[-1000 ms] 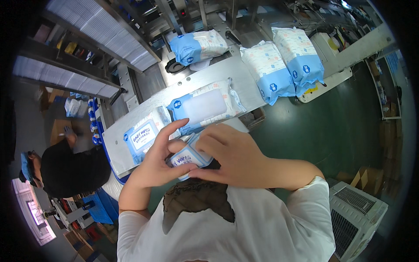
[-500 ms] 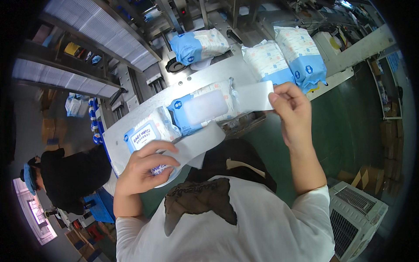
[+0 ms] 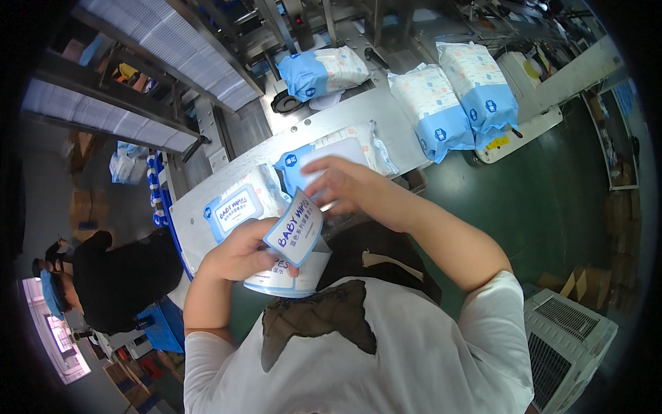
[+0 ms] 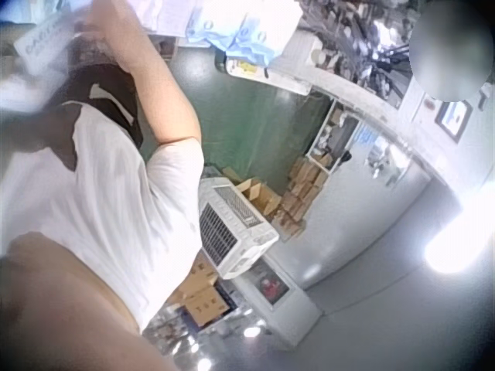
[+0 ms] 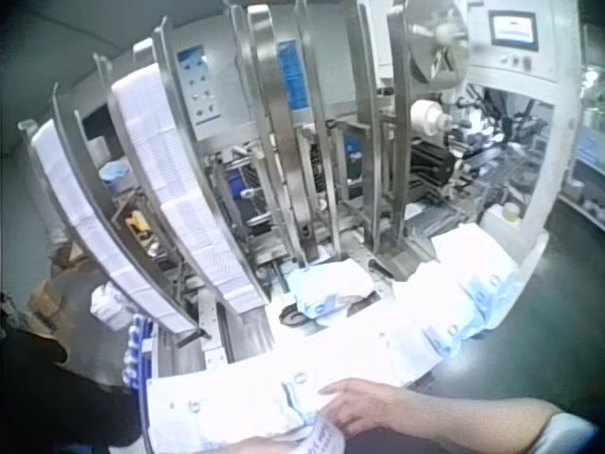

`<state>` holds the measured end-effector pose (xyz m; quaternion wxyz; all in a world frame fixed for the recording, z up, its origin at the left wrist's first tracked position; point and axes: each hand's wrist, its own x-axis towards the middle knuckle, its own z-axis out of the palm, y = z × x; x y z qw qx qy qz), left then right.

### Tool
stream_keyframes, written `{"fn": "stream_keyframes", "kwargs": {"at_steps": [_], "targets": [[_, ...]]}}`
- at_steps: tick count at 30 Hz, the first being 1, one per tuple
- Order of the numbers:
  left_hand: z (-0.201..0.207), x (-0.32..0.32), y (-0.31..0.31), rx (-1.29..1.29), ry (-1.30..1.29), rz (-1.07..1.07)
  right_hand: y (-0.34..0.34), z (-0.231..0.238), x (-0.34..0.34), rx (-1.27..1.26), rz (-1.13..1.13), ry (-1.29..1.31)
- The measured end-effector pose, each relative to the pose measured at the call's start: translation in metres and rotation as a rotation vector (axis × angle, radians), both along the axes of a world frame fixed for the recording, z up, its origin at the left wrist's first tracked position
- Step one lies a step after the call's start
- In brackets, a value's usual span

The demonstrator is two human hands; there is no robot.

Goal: The person applies adhesive labels to the tops of plastic packages of baby wipes, taking packages from a blue crate and placing labeled ones back.

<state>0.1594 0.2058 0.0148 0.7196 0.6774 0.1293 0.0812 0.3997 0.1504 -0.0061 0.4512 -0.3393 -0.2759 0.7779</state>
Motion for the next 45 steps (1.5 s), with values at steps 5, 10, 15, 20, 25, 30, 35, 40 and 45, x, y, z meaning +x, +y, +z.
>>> {"fn": "stream_keyframes", "kwargs": {"at_steps": [5, 10, 15, 20, 25, 30, 35, 40, 45], "targets": [[-0.003, 0.0, 0.0, -0.222, 0.158, 0.179, 0.002, 0.012, 0.011, 0.071, 0.139, -0.415], [-0.019, 0.01, 0.002, -0.166, 0.364, 0.23, -0.001, 0.018, 0.011, 0.07, 0.064, -0.746], [-0.026, 0.01, 0.009, -0.016, 0.381, 0.253, 0.027, -0.01, 0.046, -0.048, -0.054, -0.714], [-0.024, 0.015, 0.007, 0.089, 0.462, 0.304, 0.041, -0.021, 0.046, -0.058, -0.054, -0.806], [-0.03, 0.013, 0.01, 0.12, 0.464, 0.297, 0.043, -0.023, 0.045, -0.068, -0.046, -0.837], [-0.033, 0.012, 0.012, 0.137, 0.445, 0.293, 0.045, -0.023, 0.043, -0.052, -0.053, -0.852], [-0.03, 0.013, 0.014, 0.128, 0.468, 0.281, 0.045, -0.024, 0.043, -0.058, -0.054, -0.854], [-0.03, 0.014, 0.014, 0.127, 0.479, 0.268, 0.045, -0.023, 0.042, -0.07, -0.054, -0.868], [-0.031, 0.014, 0.015, 0.119, 0.494, 0.26, 0.045, -0.024, 0.043, -0.063, -0.044, -0.866]]}}
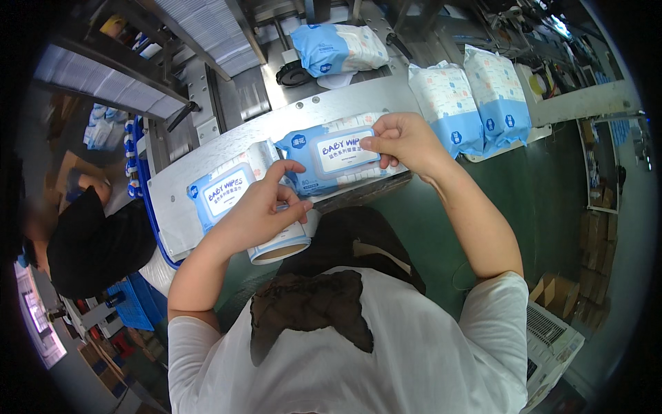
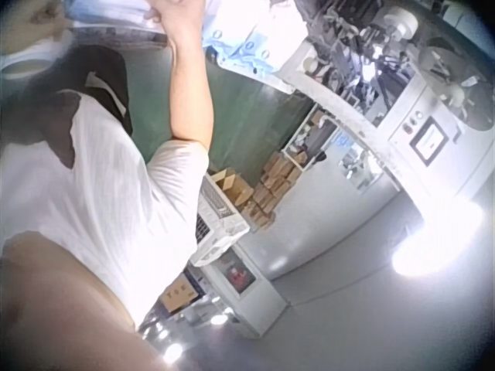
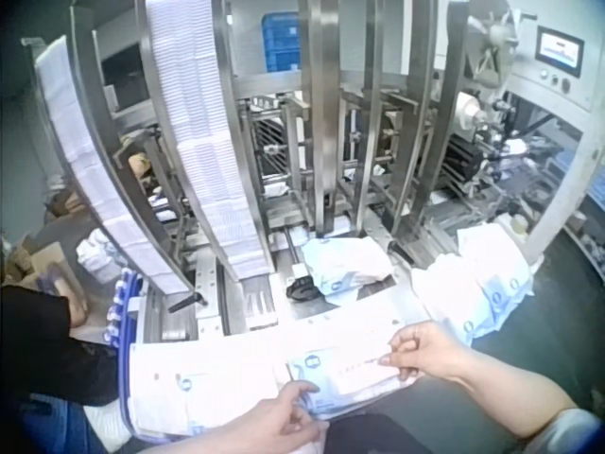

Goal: The person applies adhesive labels to the tops of plastic packages of baby wipes, taking packages from a blue crate and placing labeled ones back.

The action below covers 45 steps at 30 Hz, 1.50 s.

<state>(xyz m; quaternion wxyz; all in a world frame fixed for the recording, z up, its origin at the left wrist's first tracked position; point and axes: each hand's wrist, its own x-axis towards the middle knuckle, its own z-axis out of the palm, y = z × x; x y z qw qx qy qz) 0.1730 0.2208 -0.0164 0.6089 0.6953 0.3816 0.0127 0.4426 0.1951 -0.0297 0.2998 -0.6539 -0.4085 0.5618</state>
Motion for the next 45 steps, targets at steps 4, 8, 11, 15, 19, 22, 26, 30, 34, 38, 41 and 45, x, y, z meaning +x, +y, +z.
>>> {"fn": "stream_keyframes", "kwargs": {"at_steps": [4, 8, 11, 15, 19, 22, 26, 30, 34, 38, 41, 45], "targets": [[-0.001, 0.0, 0.0, 0.0, -0.005, 0.004, 0.0, 0.001, 0.0, -0.006, -0.005, 0.026], [-0.001, 0.001, 0.0, -0.005, -0.001, 0.006, 0.0, -0.001, 0.001, -0.006, -0.011, 0.03], [-0.002, 0.0, 0.0, 0.007, -0.003, 0.004, 0.0, -0.003, 0.001, 0.0, -0.019, 0.029], [-0.002, 0.001, -0.002, 0.0, 0.007, 0.023, 0.0, -0.002, -0.001, -0.005, -0.03, 0.023], [0.005, 0.007, -0.01, 0.102, 0.004, -0.015, 0.0, -0.001, -0.002, -0.005, -0.038, 0.004], [0.011, 0.017, -0.014, 0.248, 0.036, -0.137, -0.001, 0.002, -0.005, 0.003, -0.046, -0.01], [-0.001, 0.029, -0.019, 0.505, 0.223, -0.322, -0.003, 0.003, -0.011, 0.088, 0.01, -0.156], [-0.001, 0.031, -0.023, 0.586, 0.34, -0.383, -0.005, 0.013, -0.022, 0.252, 0.137, -0.536], [-0.008, 0.028, -0.032, 0.608, 0.344, -0.333, -0.007, 0.017, -0.026, 0.283, 0.239, -1.22], [-0.017, 0.026, -0.042, 0.601, 0.332, -0.265, -0.013, 0.008, -0.006, 0.584, 0.151, -1.125], [-0.024, 0.026, -0.045, 0.594, 0.298, -0.217, -0.027, -0.008, -0.018, 0.966, 0.461, -0.998], [-0.016, 0.019, -0.05, 0.483, 0.291, -0.053, -0.028, -0.012, 0.012, 0.657, 0.62, -1.123]]}}
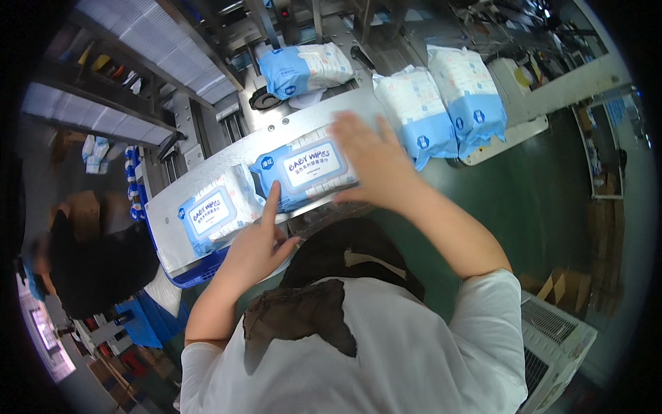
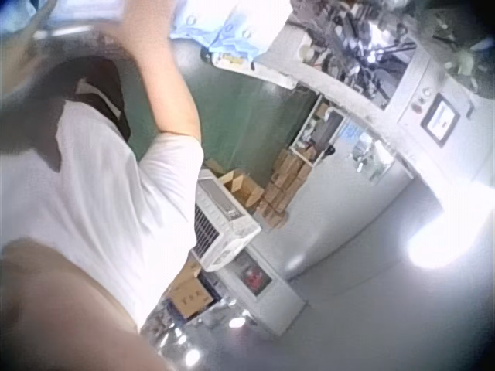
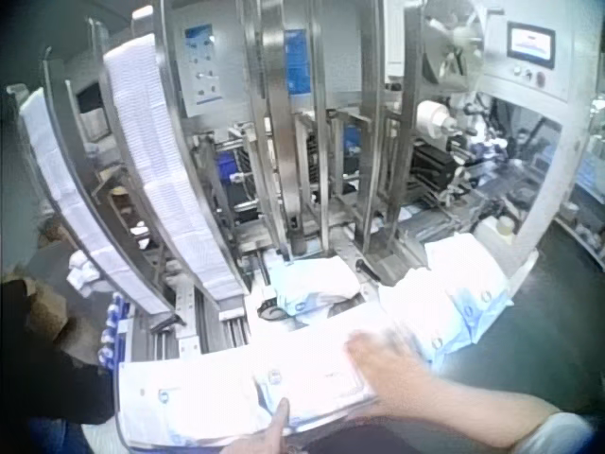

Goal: The person applies adhesive labels to the tops of plastic packages of baby wipes, taking packages from a blue crate and placing labeled ones back.

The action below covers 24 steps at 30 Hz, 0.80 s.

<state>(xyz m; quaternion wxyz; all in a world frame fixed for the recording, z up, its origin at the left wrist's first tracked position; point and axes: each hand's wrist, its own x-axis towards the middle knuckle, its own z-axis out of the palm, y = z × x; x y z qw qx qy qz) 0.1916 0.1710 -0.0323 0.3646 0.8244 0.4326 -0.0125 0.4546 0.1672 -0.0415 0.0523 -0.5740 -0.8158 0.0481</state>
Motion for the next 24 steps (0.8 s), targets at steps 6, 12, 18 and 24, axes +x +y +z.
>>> {"fn": "stream_keyframes", "kwargs": {"at_steps": [6, 12, 18, 24], "targets": [[0.041, -0.033, -0.002, -0.211, -0.211, 0.079, 0.013, 0.023, 0.01, -0.013, 0.203, 0.187], [0.09, -0.077, -0.012, 0.18, 0.357, 0.194, 0.035, 0.003, -0.016, -0.013, 0.241, 0.199], [0.061, -0.089, 0.019, 0.268, 0.705, 0.204, 0.015, 0.006, -0.03, -0.079, 0.162, 0.217], [0.035, -0.101, 0.064, 0.143, 0.557, 0.08, 0.018, 0.016, -0.053, -0.193, 0.023, 0.262]]}}
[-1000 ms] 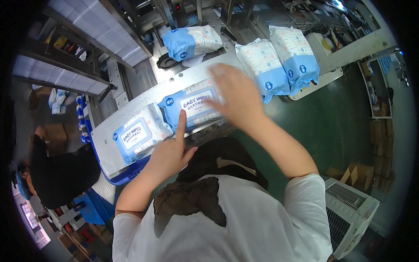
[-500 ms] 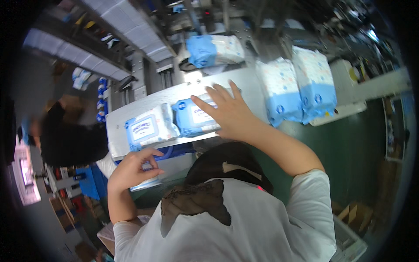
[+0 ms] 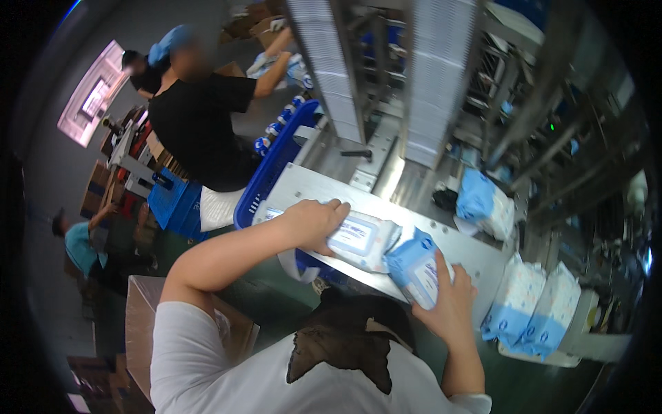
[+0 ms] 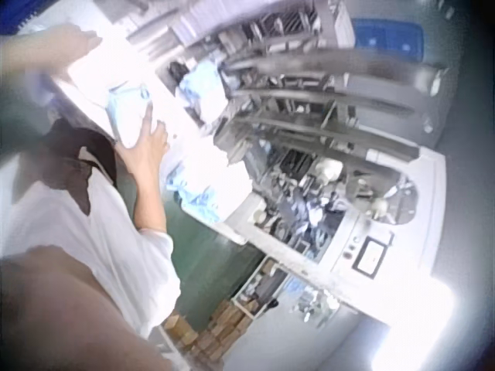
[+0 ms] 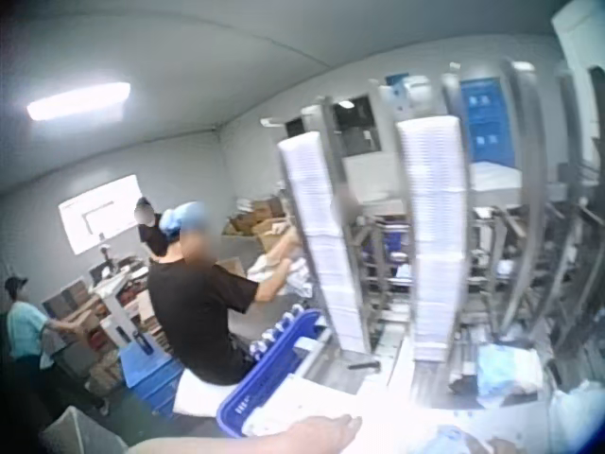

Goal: The person applies adhesive labels to the tops of plastic packages of baby wipes, taking packages from a blue crate and placing labeled ones back.

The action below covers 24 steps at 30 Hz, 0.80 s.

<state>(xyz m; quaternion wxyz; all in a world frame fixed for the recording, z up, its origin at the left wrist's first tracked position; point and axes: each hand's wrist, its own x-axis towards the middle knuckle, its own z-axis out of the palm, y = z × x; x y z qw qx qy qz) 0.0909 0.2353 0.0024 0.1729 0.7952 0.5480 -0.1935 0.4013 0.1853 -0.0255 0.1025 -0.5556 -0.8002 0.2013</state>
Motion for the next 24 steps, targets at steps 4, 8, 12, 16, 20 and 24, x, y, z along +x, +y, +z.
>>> {"fn": "stream_keyframes", "kwargs": {"at_steps": [4, 8, 12, 16, 20, 24], "targets": [[-0.013, -0.067, 0.021, -0.182, -0.334, 0.125, 0.02, -0.015, -0.02, -0.121, -0.087, 0.372], [-0.043, -0.115, 0.013, -0.283, -0.67, 0.318, 0.035, -0.031, -0.098, -0.551, -0.248, 0.925], [-0.085, -0.15, -0.006, -0.377, -1.153, 0.485, 0.049, -0.039, -0.19, -0.818, -0.35, 1.164], [-0.11, -0.182, -0.033, -0.18, -1.53, 0.5, 0.071, -0.044, -0.255, -1.086, -0.336, 1.265], [-0.119, -0.217, -0.059, 0.113, -1.682, 0.577, 0.106, -0.02, -0.328, -1.146, -0.154, 1.046], [-0.147, -0.229, -0.064, 0.248, -2.02, 0.871, 0.157, -0.012, -0.411, -1.242, 0.029, 0.816]]}}
